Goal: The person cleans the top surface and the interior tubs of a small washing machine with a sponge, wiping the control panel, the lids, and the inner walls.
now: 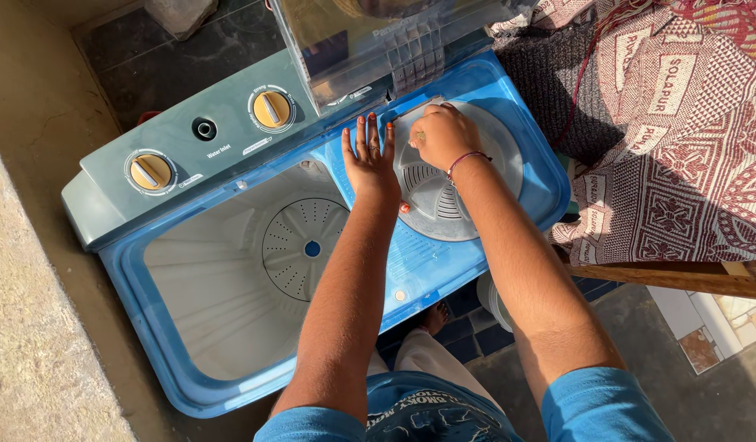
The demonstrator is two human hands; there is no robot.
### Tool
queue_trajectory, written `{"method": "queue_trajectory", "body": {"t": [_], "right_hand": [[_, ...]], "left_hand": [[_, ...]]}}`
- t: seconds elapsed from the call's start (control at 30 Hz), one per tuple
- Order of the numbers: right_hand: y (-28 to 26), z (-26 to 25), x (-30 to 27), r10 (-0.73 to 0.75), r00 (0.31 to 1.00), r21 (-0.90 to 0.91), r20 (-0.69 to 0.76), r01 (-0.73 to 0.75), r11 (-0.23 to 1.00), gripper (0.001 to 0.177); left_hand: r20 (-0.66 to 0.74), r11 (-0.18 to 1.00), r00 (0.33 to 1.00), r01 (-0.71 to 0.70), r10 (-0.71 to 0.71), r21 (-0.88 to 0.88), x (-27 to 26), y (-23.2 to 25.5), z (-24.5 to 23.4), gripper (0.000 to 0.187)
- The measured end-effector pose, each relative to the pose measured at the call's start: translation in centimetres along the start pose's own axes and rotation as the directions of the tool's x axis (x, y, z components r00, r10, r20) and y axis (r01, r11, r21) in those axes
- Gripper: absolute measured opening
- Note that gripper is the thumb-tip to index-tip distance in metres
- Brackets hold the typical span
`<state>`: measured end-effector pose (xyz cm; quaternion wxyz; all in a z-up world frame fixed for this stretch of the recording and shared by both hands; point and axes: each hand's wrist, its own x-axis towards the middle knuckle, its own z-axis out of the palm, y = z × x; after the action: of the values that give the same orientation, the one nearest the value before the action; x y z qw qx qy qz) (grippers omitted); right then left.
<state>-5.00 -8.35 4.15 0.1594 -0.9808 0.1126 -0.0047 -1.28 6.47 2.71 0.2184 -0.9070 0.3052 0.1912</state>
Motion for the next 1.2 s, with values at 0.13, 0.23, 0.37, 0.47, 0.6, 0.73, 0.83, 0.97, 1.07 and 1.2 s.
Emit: {"method": "queue_trajectory", "body": {"t": [0.13, 0.23, 0.37, 0.47, 0.6, 0.73, 0.83, 0.97, 1.07, 1.2], "right_hand": [[0.9, -0.3, 0.5, 0.111, 0.989, -0.046, -0.093, -0.115, 0.992, 0.003], [0.8, -0.8, 0.5, 0.094, 0.981, -0.181, -0.167, -0.125, 0.976, 0.004], [0.4, -1.7, 0.2, 0.178, 0.984, 0.012, -0.008, -0.178, 0.984, 0.005], [-0.3, -2.1, 0.5, 0.215, 0.976, -0.048, -0.042, -0.217, 0.975, 0.005], [0.4, -2.7, 0.1, 0.31, 0.931, 0.305, 0.191, -0.357, 0.883, 0.013], [1.2, -1.8, 0.3, 0.207, 0.972, -0.008, -0.109, -0.209, 0.978, 0.004], [1.8, -1.7, 0.4, 0.237, 0.962, 0.319, 0.136, -0.269, 0.909, 0.016], [0.9, -2.1, 0.5, 0.287, 0.958, -0.057, 0.008, -0.286, 0.957, 0.008], [0.6, -2.7, 0.6, 0.365, 0.916, 0.084, 0.165, -0.382, 0.92, 0.005], [-0.2, -2.3, 0.8, 0.35, 0.931, -0.121, 0.102, -0.338, 0.933, 0.007]], "left_hand": [[-0.012, 0.999, 1.0, 0.014, -0.013, 0.052, 0.1, -0.1, -0.1, 0.115], [0.06, 0.998, 0.998, -0.022, 0.018, 0.064, -0.7, -0.5, -1.5, 0.116], [0.102, 0.998, 0.995, -0.017, 0.01, 0.068, -1.0, -0.4, -2.0, 0.114], [0.086, 0.998, 0.996, -0.012, 0.008, 0.054, -0.4, -0.2, -1.7, 0.114], [0.025, 1.0, 1.0, 0.006, -0.007, 0.025, 0.1, -0.1, -1.3, 0.113], [0.176, 0.998, 0.984, -0.021, 0.03, -0.054, -0.2, -0.3, -2.7, 0.137], [0.21, 0.997, 0.977, -0.024, 0.038, -0.069, -0.9, -0.6, -3.3, 0.142], [0.189, 0.998, 0.981, -0.026, 0.037, -0.056, -0.7, -0.5, -3.2, 0.14], [0.165, 0.999, 0.986, -0.021, 0.028, -0.045, -0.3, -0.4, -2.7, 0.138], [0.203, 0.998, 0.978, -0.036, 0.045, -0.05, -0.1, -0.5, -2.6, 0.139]]}}
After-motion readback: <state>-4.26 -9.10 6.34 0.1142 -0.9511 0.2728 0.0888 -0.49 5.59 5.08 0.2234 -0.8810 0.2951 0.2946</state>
